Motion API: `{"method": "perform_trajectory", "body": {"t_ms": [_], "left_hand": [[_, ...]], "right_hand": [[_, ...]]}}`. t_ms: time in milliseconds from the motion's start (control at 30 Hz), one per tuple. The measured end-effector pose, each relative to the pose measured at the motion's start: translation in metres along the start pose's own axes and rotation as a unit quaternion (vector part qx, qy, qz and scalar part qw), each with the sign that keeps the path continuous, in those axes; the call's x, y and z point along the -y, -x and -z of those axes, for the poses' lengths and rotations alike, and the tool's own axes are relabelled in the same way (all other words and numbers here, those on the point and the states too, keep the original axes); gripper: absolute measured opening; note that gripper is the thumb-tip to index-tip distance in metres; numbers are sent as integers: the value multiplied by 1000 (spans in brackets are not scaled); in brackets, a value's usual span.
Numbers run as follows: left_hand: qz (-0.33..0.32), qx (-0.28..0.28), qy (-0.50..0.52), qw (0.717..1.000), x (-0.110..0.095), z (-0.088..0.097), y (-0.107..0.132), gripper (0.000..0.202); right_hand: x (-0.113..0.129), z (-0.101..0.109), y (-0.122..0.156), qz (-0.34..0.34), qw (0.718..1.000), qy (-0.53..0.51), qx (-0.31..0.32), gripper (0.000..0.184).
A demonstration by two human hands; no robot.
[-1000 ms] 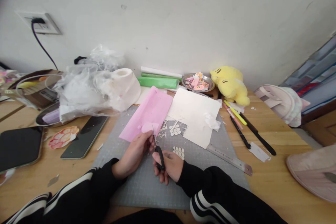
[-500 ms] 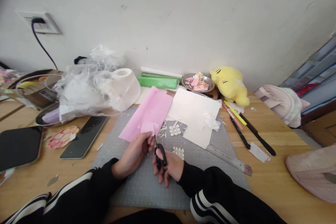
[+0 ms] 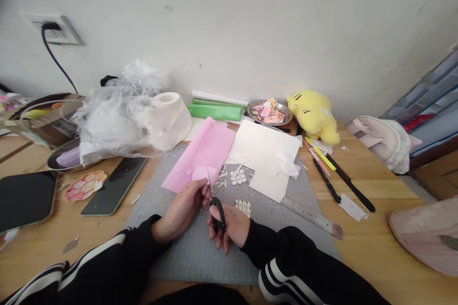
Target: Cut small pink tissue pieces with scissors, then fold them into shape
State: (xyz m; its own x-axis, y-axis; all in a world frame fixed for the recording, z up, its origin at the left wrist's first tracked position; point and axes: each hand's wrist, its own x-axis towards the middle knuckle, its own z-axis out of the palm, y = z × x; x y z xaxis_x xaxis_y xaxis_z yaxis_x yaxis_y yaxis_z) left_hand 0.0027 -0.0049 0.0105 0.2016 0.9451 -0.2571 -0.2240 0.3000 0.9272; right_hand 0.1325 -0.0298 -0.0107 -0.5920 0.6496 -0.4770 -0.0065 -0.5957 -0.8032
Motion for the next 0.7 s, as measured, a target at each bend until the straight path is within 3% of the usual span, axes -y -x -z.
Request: {"method": "perform_trajectory", "body": {"t_ms": [267, 700], "left_hand": [[2, 0, 5, 1000, 2, 2, 0, 30], [-2, -3, 0, 1000, 3, 1, 0, 33]], "right_hand": [[3, -5, 3, 0, 999, 26, -46, 59], [5, -6, 4, -11, 999, 28, -26, 54]]}}
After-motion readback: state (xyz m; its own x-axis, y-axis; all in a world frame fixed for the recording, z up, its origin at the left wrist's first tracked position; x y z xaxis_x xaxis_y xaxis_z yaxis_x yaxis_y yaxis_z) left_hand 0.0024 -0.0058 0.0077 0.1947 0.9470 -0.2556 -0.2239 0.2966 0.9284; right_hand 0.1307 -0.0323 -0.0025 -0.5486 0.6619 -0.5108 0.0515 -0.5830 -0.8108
